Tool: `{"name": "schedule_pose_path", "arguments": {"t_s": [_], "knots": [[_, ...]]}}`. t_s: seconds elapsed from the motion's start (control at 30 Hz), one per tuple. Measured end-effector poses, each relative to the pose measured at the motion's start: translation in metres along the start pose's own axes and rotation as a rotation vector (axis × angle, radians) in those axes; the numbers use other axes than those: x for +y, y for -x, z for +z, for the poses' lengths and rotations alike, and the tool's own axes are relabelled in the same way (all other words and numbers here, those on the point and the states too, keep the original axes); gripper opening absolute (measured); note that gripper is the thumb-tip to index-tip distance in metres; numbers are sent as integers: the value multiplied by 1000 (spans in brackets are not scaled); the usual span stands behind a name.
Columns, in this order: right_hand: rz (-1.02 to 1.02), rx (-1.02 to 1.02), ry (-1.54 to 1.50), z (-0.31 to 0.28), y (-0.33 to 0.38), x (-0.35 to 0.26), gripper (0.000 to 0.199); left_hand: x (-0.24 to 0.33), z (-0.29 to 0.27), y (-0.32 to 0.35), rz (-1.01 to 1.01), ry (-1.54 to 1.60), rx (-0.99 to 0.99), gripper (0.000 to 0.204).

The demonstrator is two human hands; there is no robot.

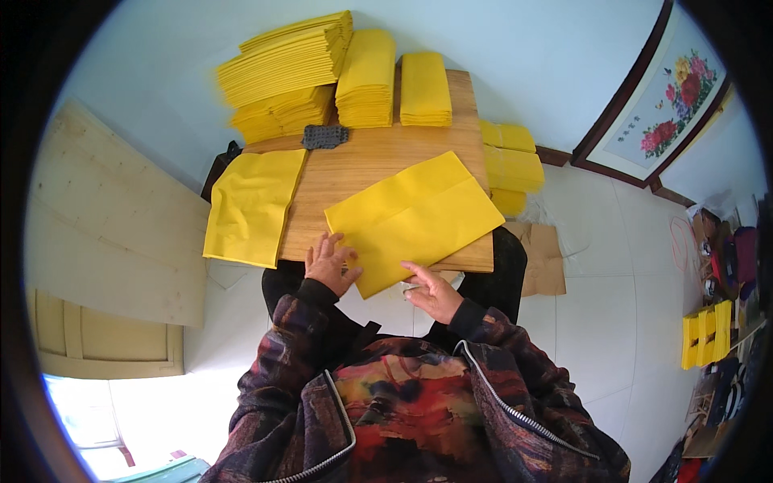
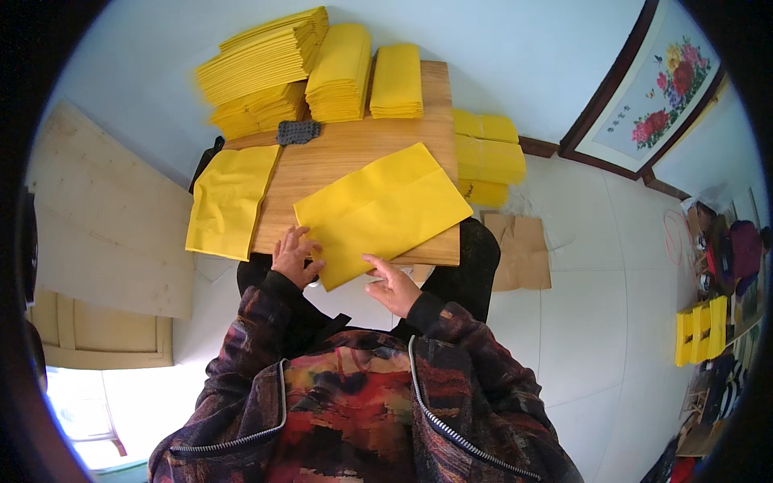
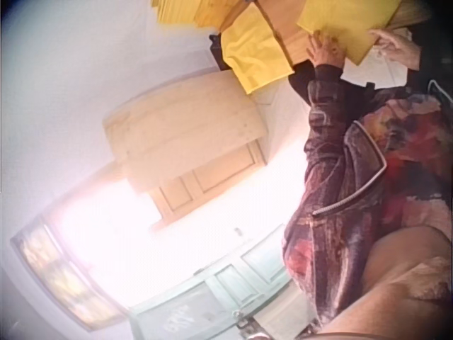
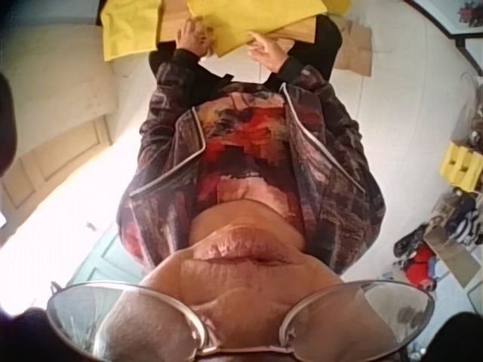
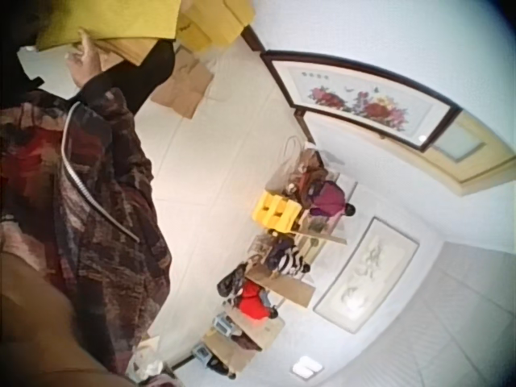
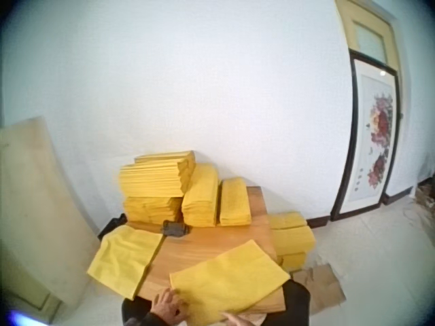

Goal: The person folds yellow sheets one at a time on a low wooden table, smoothing each fold and stacking the finished sheets. The person repeats this process throughout the clip.

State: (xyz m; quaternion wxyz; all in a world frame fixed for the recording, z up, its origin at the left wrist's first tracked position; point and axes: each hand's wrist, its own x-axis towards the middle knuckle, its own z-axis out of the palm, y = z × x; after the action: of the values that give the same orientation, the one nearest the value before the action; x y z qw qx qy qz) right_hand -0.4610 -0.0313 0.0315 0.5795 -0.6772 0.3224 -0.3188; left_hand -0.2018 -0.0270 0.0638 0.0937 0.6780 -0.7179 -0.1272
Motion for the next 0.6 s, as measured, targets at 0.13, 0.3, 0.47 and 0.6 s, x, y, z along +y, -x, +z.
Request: {"name": "schedule_pose_path", "arguments": {"t_s": [0.13, 0.3, 0.47, 0.6], "knots": [[348, 126, -427, 12, -11, 11, 35, 9, 1, 18, 24, 79, 35, 28], [382, 129, -124, -17, -9, 2, 15, 5, -4, 27, 86, 233, 191, 23], [278, -405, 569, -95, -40, -17, 14, 4, -10, 28, 133, 462, 165, 27], [285, -443, 1129, -137, -116, -37, 12, 12, -8, 20, 198, 299, 296, 36]]}}
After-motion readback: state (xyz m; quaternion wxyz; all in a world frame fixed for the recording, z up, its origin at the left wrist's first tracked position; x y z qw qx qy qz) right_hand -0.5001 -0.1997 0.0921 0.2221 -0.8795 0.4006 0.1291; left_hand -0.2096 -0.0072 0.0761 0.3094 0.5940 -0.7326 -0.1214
